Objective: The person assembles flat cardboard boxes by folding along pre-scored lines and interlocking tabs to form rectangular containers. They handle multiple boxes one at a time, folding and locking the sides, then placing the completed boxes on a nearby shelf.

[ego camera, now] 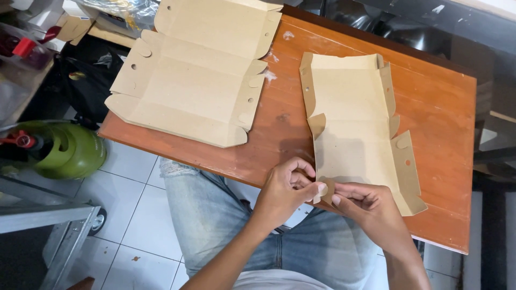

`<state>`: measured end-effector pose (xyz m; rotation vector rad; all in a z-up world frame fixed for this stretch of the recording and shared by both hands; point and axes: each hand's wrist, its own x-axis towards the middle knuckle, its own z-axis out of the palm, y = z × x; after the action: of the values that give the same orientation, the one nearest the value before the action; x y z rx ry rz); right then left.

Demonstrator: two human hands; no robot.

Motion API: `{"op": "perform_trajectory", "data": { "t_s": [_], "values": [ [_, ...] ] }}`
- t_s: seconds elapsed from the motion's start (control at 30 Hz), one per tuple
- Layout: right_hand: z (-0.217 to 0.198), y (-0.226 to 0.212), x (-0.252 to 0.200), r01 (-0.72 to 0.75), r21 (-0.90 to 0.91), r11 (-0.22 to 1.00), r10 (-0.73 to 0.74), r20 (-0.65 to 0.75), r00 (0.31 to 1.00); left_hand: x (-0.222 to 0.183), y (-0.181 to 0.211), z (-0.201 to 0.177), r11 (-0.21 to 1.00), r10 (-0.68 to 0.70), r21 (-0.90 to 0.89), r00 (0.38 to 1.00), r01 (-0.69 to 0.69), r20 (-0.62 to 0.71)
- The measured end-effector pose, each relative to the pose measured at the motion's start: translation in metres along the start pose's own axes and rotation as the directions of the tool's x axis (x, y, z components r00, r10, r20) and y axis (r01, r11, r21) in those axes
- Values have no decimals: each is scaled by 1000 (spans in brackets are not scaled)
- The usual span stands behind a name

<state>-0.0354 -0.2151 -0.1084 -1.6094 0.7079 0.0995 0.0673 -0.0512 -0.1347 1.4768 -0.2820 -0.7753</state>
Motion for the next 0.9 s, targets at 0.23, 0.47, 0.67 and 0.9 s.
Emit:
{"op": "perform_trajectory", "data": {
  "t_s": [0.23, 0.47, 0.67, 0.9],
  "values": [
    [2, -7, -2, 3, -11, 1000, -2, 48, 999, -1, -7, 1, 1000, 26, -10, 1000, -26, -8],
    [3, -3, 1, 16, 98, 995, -27, 107, 994, -4, -4, 1, 1000, -16, 19, 1000, 17, -15],
    [-1, 7, 4, -1, 54, 999, -2, 61, 998, -6, -10, 8, 998, 55, -22, 995, -57, -86],
    [-5, 25, 11, 31, 155, 987, -44, 80, 996, -11, -7, 12, 995, 29, -96, 995, -38, -94]
  ]
}}
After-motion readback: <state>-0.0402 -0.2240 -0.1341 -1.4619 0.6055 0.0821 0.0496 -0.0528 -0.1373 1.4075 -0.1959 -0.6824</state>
